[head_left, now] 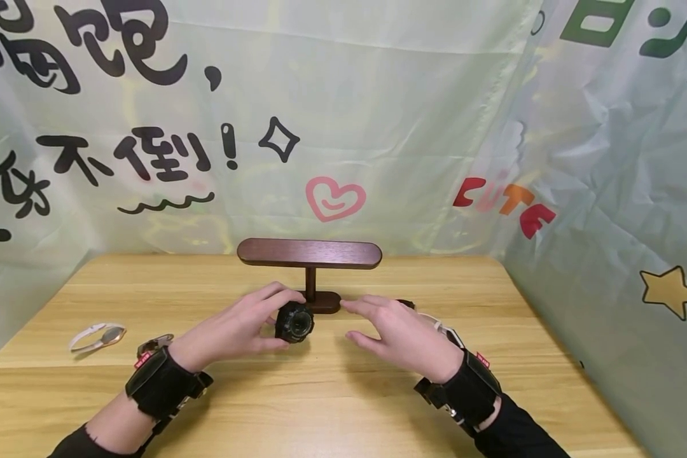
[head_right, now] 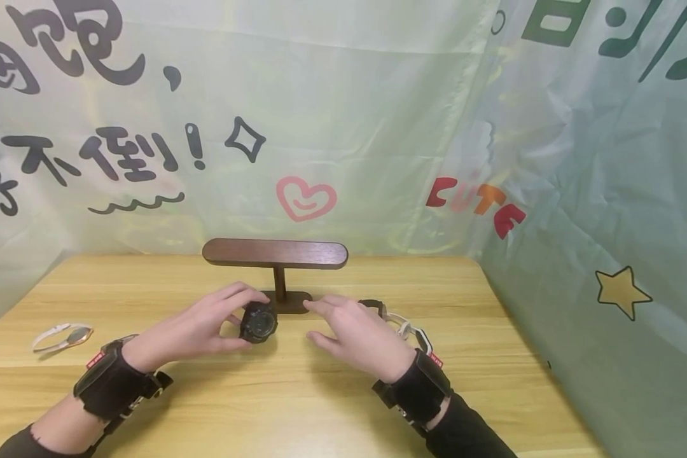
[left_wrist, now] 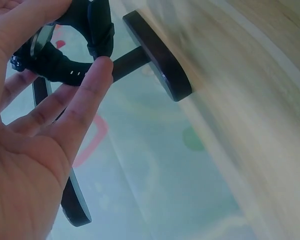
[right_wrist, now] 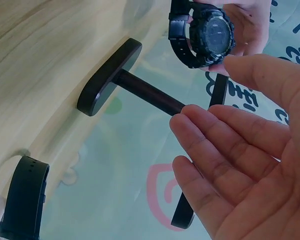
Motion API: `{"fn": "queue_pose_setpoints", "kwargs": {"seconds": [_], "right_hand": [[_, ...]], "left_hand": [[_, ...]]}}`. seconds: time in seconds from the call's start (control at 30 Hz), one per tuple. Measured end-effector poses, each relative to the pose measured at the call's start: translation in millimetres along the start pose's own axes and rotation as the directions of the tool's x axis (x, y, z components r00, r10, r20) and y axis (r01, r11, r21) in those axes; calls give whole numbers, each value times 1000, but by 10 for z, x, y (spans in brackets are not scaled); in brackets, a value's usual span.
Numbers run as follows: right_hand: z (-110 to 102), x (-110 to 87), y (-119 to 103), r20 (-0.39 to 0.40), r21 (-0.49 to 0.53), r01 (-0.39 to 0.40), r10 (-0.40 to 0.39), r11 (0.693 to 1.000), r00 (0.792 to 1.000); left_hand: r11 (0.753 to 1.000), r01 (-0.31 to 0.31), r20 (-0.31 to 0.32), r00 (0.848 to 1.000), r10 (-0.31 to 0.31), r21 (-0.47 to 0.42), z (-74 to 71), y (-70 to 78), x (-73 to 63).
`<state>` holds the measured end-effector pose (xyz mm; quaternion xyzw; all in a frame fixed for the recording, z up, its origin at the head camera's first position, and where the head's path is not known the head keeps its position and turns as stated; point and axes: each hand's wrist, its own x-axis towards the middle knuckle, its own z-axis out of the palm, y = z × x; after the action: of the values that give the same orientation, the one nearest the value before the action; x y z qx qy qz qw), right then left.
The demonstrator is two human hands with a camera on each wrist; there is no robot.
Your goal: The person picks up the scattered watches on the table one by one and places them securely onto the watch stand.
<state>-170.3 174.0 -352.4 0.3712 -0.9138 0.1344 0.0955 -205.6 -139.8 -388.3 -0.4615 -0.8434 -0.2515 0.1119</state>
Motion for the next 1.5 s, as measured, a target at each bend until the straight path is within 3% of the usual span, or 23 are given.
{"fn": "queue_pose_setpoints", "kwargs": {"seconds": [0.7, 0.97, 1.5], "right_hand": [[81, -7, -106, -28, 16, 72, -71, 997, 997], [94, -10, -159, -44, 13, 96, -95, 995, 994], [177, 7, -258, -164, 84, 168, -153, 982, 975]], "left_hand": [[997, 26, -76, 997, -31, -68, -20, 112, 47], [994, -1, -121, 993, -12, -111, -28, 164, 69], [977, -20, -152, 988, -13, -213, -20, 278, 92]]}}
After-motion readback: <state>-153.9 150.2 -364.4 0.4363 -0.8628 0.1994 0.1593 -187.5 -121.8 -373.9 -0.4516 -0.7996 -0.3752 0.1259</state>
